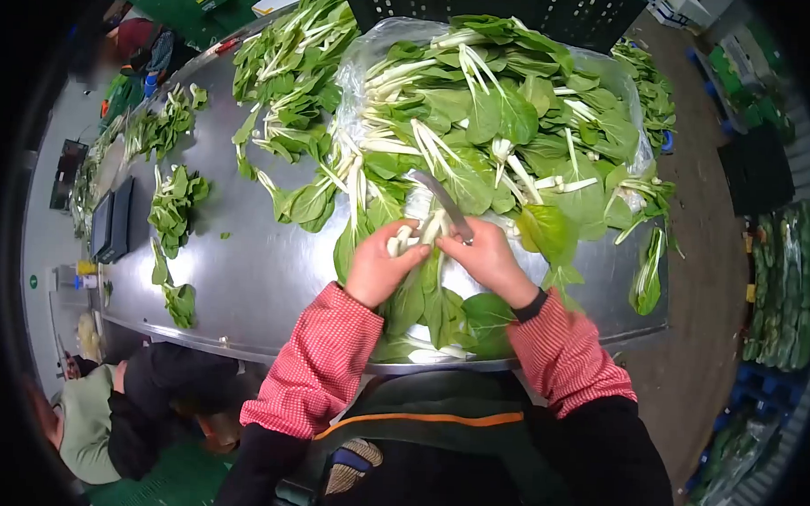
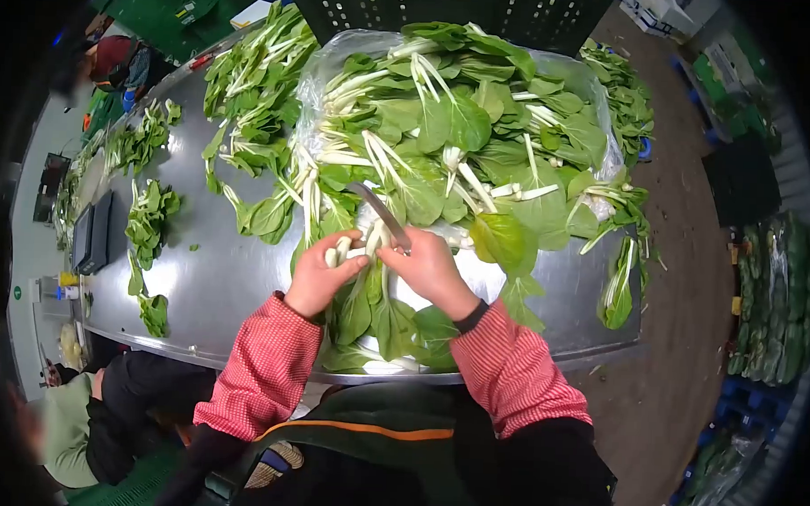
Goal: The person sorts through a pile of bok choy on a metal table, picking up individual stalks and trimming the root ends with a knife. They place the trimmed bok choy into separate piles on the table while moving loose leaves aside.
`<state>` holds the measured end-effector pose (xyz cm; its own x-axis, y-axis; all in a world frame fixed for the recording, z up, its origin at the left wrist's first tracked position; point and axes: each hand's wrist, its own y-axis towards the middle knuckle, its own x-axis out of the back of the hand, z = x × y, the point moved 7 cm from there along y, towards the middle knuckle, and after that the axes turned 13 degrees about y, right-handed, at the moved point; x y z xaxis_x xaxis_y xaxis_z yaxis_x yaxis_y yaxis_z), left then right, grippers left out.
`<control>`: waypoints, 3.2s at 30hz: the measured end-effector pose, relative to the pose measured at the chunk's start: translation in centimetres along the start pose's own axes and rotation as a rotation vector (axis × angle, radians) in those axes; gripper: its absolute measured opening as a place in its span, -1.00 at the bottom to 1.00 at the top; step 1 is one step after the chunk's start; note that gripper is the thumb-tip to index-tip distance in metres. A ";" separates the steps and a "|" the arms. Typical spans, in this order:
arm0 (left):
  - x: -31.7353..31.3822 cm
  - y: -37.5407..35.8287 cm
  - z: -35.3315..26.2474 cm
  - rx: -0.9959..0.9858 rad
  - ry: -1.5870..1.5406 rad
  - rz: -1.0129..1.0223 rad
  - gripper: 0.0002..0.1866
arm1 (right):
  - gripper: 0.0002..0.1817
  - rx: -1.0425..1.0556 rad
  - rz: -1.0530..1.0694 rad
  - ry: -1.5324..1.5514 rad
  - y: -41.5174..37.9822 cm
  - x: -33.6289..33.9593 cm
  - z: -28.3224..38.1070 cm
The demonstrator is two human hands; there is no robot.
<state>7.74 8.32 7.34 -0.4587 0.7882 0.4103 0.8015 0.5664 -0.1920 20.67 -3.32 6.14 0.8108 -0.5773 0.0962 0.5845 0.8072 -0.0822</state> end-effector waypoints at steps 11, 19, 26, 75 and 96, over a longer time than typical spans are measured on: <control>-5.0 -0.4 -3.3 0.150 -0.323 0.291 -0.61 | -0.80 0.064 0.019 -0.026 -3.8 4.9 3.7; -7.0 -1.6 -5.0 0.242 -0.368 0.388 -0.63 | -0.89 0.422 -0.062 -0.715 -6.0 8.2 4.2; -7.9 -1.3 -5.4 0.186 -0.383 0.344 -0.61 | -0.63 -0.004 -0.006 0.205 -6.0 8.3 1.8; 15.9 -3.9 9.3 0.106 0.436 -0.431 -0.50 | -0.48 -0.037 0.046 -0.559 7.3 -15.2 -2.4; 0.9 -2.6 0.1 0.191 -0.276 0.459 -0.70 | -0.90 0.490 0.050 -0.725 -1.5 -2.1 7.0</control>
<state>5.19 7.55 8.13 -0.1833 0.9830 0.0033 0.8705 0.1639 -0.4642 17.82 -2.47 12.99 0.5189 -0.4540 0.7243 0.3349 0.8876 0.3163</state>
